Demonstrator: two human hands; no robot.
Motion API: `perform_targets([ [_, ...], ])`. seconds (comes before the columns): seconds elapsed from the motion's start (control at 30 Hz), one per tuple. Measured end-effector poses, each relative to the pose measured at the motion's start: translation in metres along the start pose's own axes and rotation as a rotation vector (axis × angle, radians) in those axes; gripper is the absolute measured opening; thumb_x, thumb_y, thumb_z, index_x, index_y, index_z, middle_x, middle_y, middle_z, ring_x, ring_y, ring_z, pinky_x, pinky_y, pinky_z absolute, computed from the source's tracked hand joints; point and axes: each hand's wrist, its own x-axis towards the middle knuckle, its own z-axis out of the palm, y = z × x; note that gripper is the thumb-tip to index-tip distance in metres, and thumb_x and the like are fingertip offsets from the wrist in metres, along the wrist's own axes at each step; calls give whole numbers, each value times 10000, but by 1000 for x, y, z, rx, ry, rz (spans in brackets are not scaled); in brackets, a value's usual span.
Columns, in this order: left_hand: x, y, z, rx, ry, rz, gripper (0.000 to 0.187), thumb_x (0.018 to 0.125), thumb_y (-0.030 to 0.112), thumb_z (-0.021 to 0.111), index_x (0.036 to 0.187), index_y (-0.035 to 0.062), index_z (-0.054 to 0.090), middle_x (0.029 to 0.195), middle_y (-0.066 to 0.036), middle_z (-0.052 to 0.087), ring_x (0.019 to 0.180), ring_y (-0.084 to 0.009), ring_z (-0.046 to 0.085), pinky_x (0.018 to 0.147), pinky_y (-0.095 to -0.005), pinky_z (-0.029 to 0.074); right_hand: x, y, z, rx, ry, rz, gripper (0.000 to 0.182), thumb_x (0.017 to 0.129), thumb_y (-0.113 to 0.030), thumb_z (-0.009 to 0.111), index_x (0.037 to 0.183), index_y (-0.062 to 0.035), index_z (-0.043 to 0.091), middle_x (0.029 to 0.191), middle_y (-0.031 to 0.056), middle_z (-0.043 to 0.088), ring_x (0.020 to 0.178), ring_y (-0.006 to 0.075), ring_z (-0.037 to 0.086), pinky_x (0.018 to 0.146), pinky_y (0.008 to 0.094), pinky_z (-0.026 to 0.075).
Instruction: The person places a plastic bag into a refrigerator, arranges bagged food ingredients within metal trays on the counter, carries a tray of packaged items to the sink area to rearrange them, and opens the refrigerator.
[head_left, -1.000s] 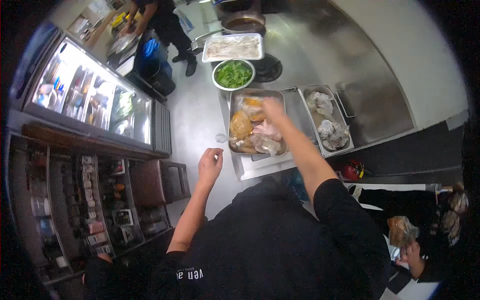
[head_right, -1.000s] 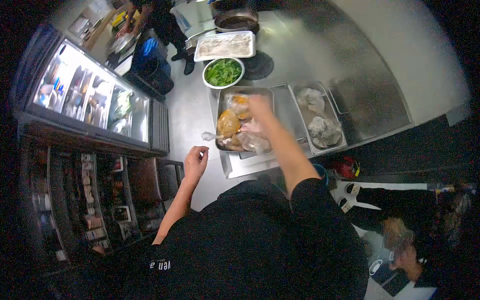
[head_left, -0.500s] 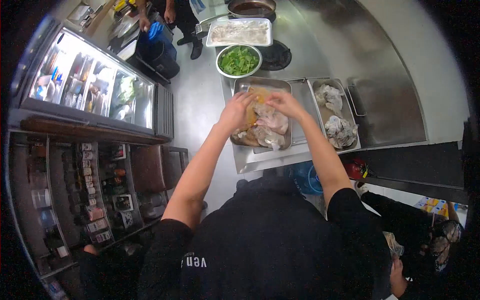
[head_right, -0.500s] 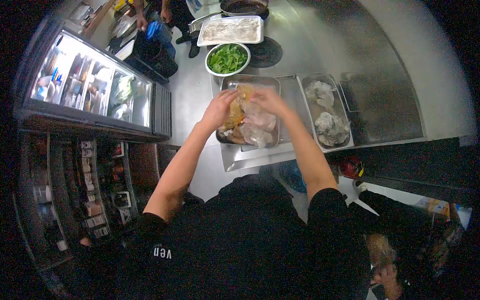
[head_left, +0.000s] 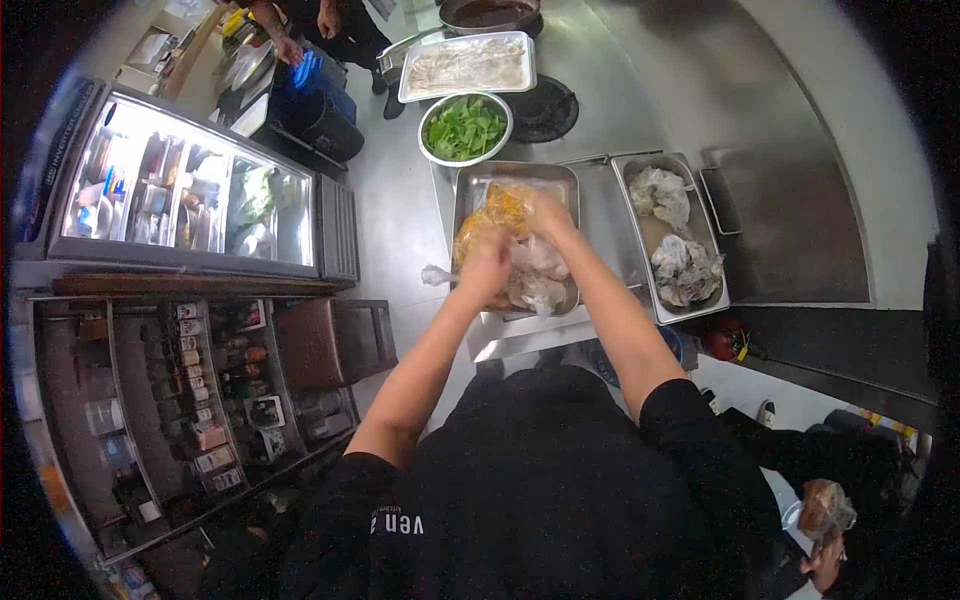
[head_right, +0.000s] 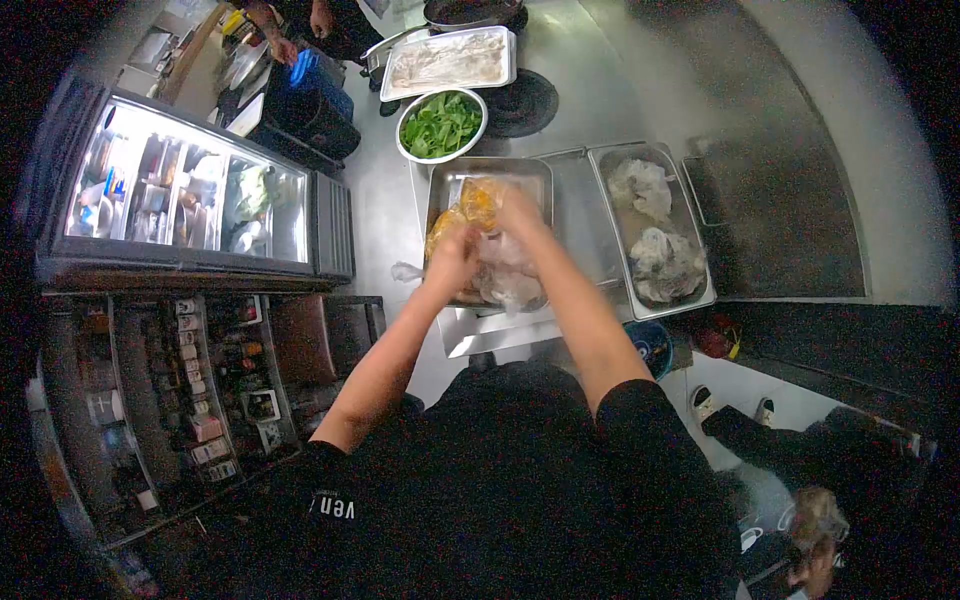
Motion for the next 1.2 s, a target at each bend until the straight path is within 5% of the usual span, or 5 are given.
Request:
perform_targets([
  [0.33,78,-26,-38,-50,-312,-439,804,623,569,749,1207,44,575,1066,-176,650,983,-294,633,857,-361,482,7,-9,2,366,96,53,206,846,-205,623,890,-14,687,840,126,680,737,218,644,689,337,498],
  [0.4,82,-20,-51,-73,-340,-462,827,609,594,744,1203,43,578,1053,-182,653,981,-301,632,856,-370,482,0,-20,10,1143,46,77,216,920,-214,561,919,-20,655,827,52,649,711,143,606,686,331,501],
  [0.6,83,-70,-38,44,-258,-269,767,625,596,730,1152,52,612,1005,-181,663,951,-314,639,832,-385,485,-11,-19,24,1567,-1,221,165,934,-200,538,951,-36,528,743,39,569,651,158,580,656,336,521],
  [1.03,106,-51,-64,9,-209,-182,295,758,219,684,1012,70,665,943,-173,669,907,-309,642,790,-390,492,-94,7,-15,668,314,218,367,869,-353,612,1074,-50,638,762,-3,585,650,86,518,522,245,428],
  [1.2,111,-66,-36,19,-154,-201,280,766,193,633,1003,47,665,939,-195,661,900,-348,633,797,-408,492,-127,2,0,36,361,-49,574,780,-519,646,1139,-73,606,1106,162,568,881,299,616,730,379,502],
])
